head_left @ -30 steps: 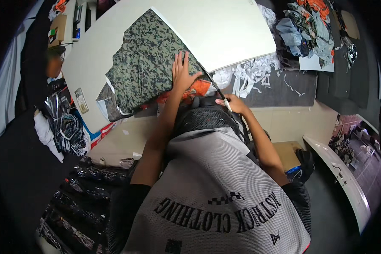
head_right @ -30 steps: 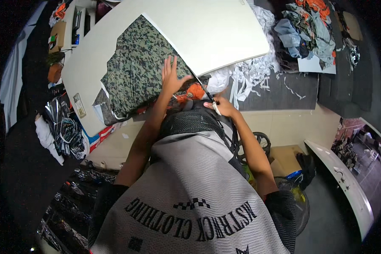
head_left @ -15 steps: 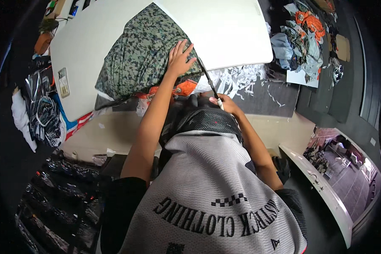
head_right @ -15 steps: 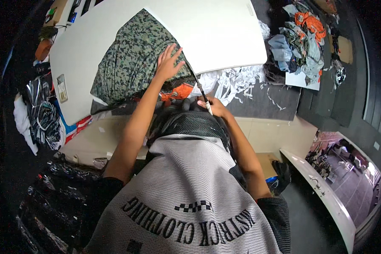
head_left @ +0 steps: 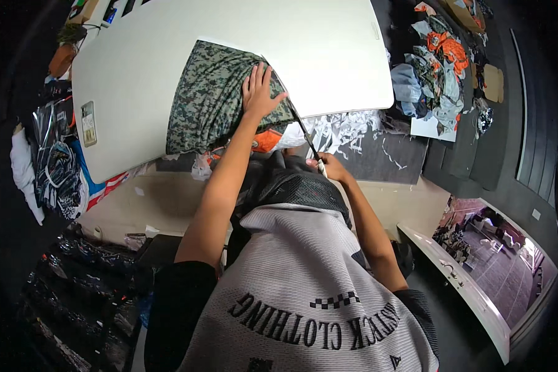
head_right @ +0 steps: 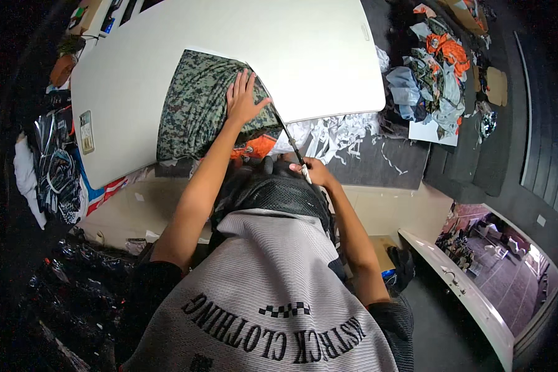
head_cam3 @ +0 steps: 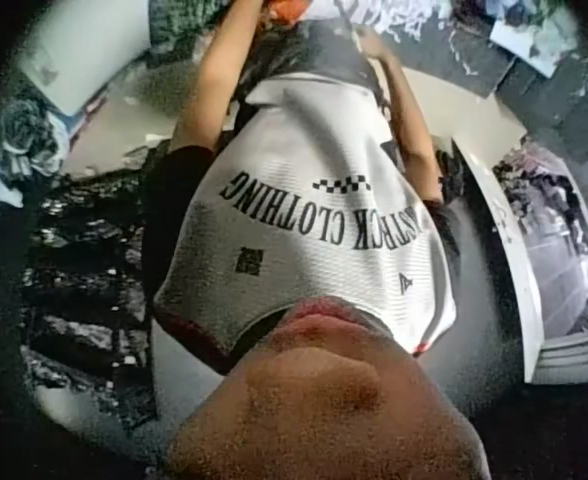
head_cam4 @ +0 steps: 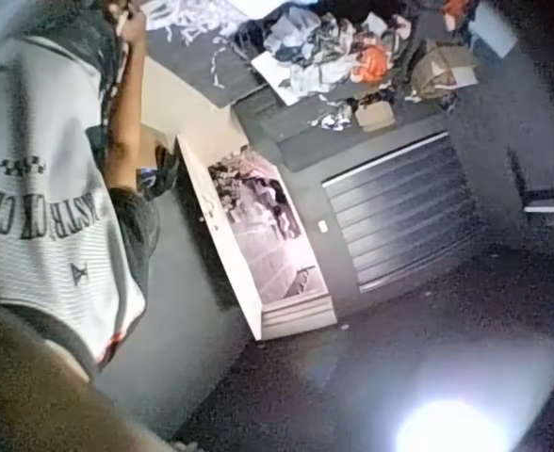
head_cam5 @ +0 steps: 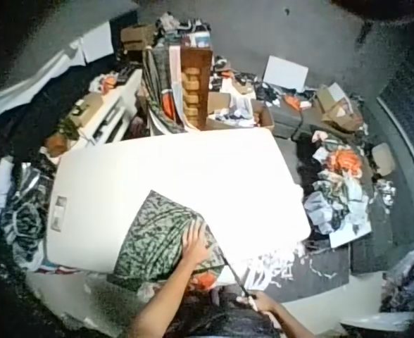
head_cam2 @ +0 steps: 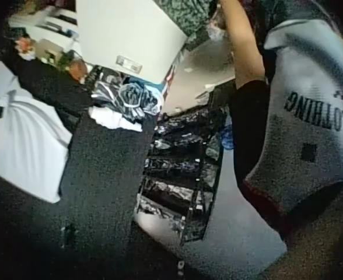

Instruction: Cutting a piece of camouflage fabric with scissors on a large table.

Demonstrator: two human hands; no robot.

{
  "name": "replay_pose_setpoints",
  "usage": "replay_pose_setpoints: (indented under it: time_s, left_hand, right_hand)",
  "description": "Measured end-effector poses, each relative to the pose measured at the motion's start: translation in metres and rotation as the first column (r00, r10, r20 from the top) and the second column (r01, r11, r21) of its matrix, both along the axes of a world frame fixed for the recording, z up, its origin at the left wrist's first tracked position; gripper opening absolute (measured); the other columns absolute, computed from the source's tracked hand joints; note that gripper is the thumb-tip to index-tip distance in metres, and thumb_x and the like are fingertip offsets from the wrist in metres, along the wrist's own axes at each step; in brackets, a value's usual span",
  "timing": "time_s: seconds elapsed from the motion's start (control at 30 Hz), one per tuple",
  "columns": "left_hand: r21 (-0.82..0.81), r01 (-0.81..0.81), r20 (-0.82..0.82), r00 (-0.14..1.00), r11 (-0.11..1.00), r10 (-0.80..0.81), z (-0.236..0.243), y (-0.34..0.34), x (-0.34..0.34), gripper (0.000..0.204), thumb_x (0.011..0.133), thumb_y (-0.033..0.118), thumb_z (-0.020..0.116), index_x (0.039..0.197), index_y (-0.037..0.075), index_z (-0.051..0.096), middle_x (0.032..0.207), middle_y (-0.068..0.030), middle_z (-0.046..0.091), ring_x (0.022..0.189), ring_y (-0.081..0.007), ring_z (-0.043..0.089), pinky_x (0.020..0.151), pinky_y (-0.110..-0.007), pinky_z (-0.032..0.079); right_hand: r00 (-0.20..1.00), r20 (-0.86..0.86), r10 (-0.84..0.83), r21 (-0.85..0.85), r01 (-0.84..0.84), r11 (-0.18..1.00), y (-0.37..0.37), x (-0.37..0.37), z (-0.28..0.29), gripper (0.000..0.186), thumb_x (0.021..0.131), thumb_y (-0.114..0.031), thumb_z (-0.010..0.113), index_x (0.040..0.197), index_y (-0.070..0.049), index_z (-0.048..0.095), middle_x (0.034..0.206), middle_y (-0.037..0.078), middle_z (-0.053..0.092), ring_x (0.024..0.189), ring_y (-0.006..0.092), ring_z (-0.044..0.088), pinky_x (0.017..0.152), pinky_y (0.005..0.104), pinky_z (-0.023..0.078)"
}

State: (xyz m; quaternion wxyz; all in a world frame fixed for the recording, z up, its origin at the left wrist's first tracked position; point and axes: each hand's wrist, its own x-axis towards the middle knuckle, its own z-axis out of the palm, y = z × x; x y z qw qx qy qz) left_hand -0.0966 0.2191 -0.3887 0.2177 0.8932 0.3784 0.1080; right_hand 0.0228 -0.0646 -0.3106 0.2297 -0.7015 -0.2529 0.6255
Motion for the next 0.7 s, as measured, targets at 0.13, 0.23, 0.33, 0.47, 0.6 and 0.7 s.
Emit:
replay_pose_setpoints:
  time_s: [0.13, 0.23, 0.33, 0.47, 0.6, 0.7]
  left_hand:
    - [-0.002, -0.023, -0.023, 0.999, 1.000, 0.023, 0.004, -0.002, -0.001, 0.095, 0.079, 0.068, 0.056, 0.149, 0.010, 0.029, 0.159, -0.0143, 0.011, 0.146, -0.0311, 0.010, 0.115, -0.047, 0.010]
    - [0.003, -0.050, -0.025, 0.998, 0.999, 0.050, 0.007, -0.001, 0.001, 0.098, 0.077, 0.070, 0.056, 0.149, 0.010, 0.028, 0.159, -0.0147, 0.009, 0.147, -0.0315, 0.008, 0.115, -0.047, 0.008]
    - [0.015, -0.060, -0.099, 0.993, 0.998, 0.061, 0.011, -0.002, 0.004, 0.101, 0.075, 0.072, 0.056, 0.149, 0.009, 0.027, 0.159, -0.0147, 0.007, 0.147, -0.0320, 0.004, 0.115, -0.047, 0.005]
    - [0.007, -0.068, -0.148, 0.987, 0.998, 0.068, 0.012, -0.003, 0.005, 0.103, 0.074, 0.073, 0.056, 0.149, 0.010, 0.026, 0.160, -0.0150, 0.005, 0.147, -0.0320, 0.002, 0.115, -0.048, 0.002]
    - [0.001, -0.080, -0.171, 0.982, 0.997, 0.078, 0.012, -0.002, 0.007, 0.103, 0.074, 0.073, 0.056, 0.149, 0.010, 0.026, 0.160, -0.0154, 0.005, 0.147, -0.0321, 0.001, 0.115, -0.048, 0.001]
    - [-0.049, -0.081, -0.200, 0.977, 0.995, 0.070, 0.012, -0.003, 0.008, 0.102, 0.074, 0.073, 0.056, 0.148, 0.009, 0.027, 0.159, -0.0159, 0.006, 0.147, -0.0328, 0.002, 0.115, -0.049, 0.001]
  right_hand:
    - [1.000, -0.007, 0.026, 0.004, -0.026, 1.000, -0.001, 0.003, -0.001, 0.036, 0.086, -0.037, 0.068, 0.081, -0.002, 0.066, 0.071, 0.001, 0.058, 0.065, 0.0106, 0.048, 0.062, 0.0260, 0.042]
    - [0.998, 0.003, 0.055, 0.017, -0.055, 0.998, 0.000, 0.008, -0.002, 0.037, 0.086, -0.038, 0.068, 0.080, -0.002, 0.066, 0.071, 0.001, 0.058, 0.065, 0.0107, 0.048, 0.062, 0.0260, 0.042]
    - [0.999, -0.005, 0.043, 0.045, -0.043, 0.998, -0.002, 0.006, -0.003, 0.038, 0.086, -0.039, 0.068, 0.079, -0.002, 0.066, 0.070, 0.000, 0.057, 0.064, 0.0106, 0.047, 0.061, 0.0262, 0.042]
    - [0.999, 0.002, 0.040, 0.033, -0.040, 0.999, -0.003, -0.001, -0.004, 0.039, 0.086, -0.039, 0.068, 0.077, -0.002, 0.065, 0.069, 0.000, 0.056, 0.062, 0.0107, 0.047, 0.059, 0.0266, 0.041]
    - [0.998, 0.015, 0.055, 0.019, -0.055, 0.998, 0.000, 0.000, -0.001, 0.040, 0.086, -0.040, 0.068, 0.076, -0.002, 0.065, 0.067, 0.000, 0.055, 0.061, 0.0109, 0.046, 0.057, 0.0271, 0.040]
    - [0.994, 0.044, 0.100, -0.034, -0.098, 0.995, 0.002, 0.004, 0.007, 0.043, 0.086, -0.043, 0.067, 0.076, -0.001, 0.066, 0.065, 0.000, 0.054, 0.059, 0.0114, 0.046, 0.056, 0.0276, 0.040]
